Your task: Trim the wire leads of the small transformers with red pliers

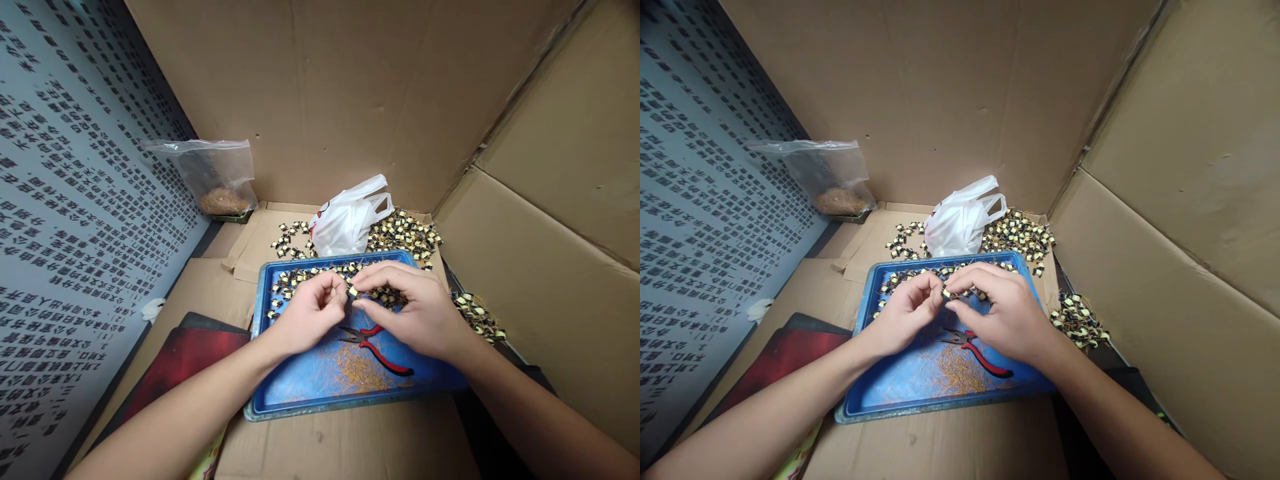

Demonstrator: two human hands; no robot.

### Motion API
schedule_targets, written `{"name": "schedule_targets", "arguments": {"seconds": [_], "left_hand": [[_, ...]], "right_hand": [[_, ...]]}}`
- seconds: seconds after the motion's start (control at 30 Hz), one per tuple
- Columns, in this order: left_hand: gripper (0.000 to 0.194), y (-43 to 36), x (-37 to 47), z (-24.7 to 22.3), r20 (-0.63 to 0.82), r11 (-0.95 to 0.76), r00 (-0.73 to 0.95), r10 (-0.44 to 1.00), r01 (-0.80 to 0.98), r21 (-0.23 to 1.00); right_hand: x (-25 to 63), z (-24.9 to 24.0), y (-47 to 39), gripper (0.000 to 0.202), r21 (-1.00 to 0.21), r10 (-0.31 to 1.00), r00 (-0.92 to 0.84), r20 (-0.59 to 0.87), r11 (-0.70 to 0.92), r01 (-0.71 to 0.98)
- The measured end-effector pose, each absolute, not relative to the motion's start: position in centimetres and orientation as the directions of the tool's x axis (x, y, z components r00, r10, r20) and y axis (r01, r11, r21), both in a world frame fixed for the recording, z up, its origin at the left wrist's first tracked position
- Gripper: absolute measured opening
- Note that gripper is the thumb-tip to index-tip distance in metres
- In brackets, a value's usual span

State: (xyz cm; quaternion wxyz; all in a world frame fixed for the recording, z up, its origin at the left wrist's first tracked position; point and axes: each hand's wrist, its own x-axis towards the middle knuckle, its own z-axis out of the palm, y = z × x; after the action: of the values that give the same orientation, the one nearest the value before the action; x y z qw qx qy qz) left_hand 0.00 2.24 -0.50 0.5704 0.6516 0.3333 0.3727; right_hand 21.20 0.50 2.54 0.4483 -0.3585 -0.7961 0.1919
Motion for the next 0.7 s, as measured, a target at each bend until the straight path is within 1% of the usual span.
{"name": "schedule_targets", "arguments": {"seconds": [0.1,0.17,0.27,0.37,0.47,0.57,0.63,0.7], "left_hand": [[0.027,2.2,-0.3,-0.5,0.138,-0.186,0.501,0.854,0.046,0.982],[0.034,2.2,-0.5,-0.5,0.145,-0.178,0.511,0.847,0.017,0.984],[0.046,2.1,-0.5,-0.2,0.131,-0.154,0.54,0.832,-0.004,0.988],[0.046,2.0,-0.3,0.2,0.107,-0.148,0.614,0.782,0.016,0.989],[0.043,1.9,-0.2,0.3,0.132,-0.156,0.635,0.761,-0.019,0.988],[0.039,2.0,-0.2,0.1,0.154,-0.142,0.632,0.76,-0.07,0.987],[0.037,2.0,-0.2,-0.2,0.145,-0.128,0.638,0.756,-0.073,0.989],[0.037,1.9,-0.2,-0.3,0.136,-0.123,0.639,0.757,-0.065,0.99]], "right_hand": [[21.5,2.7,0.8,0.014,-0.672,0.78,-0.33,0.531,0.626,0.396],[21.6,2.9,1.0,0.014,-0.705,0.795,-0.352,0.494,0.603,0.374],[21.7,3.0,1.2,0.018,-0.738,0.785,-0.428,0.448,0.595,0.318],[21.6,2.9,1.3,0.02,-0.775,0.791,-0.453,0.411,0.565,0.283],[21.7,2.7,1.4,0.02,-0.856,0.842,-0.427,0.33,0.458,0.241],[22.0,2.6,1.6,0.016,-0.935,0.873,-0.424,0.242,0.327,0.139],[22.0,2.5,1.8,0.014,-0.963,0.883,-0.425,0.198,0.257,0.085],[22.0,2.6,1.9,0.014,-0.977,0.893,-0.422,0.155,0.201,0.066]]}}
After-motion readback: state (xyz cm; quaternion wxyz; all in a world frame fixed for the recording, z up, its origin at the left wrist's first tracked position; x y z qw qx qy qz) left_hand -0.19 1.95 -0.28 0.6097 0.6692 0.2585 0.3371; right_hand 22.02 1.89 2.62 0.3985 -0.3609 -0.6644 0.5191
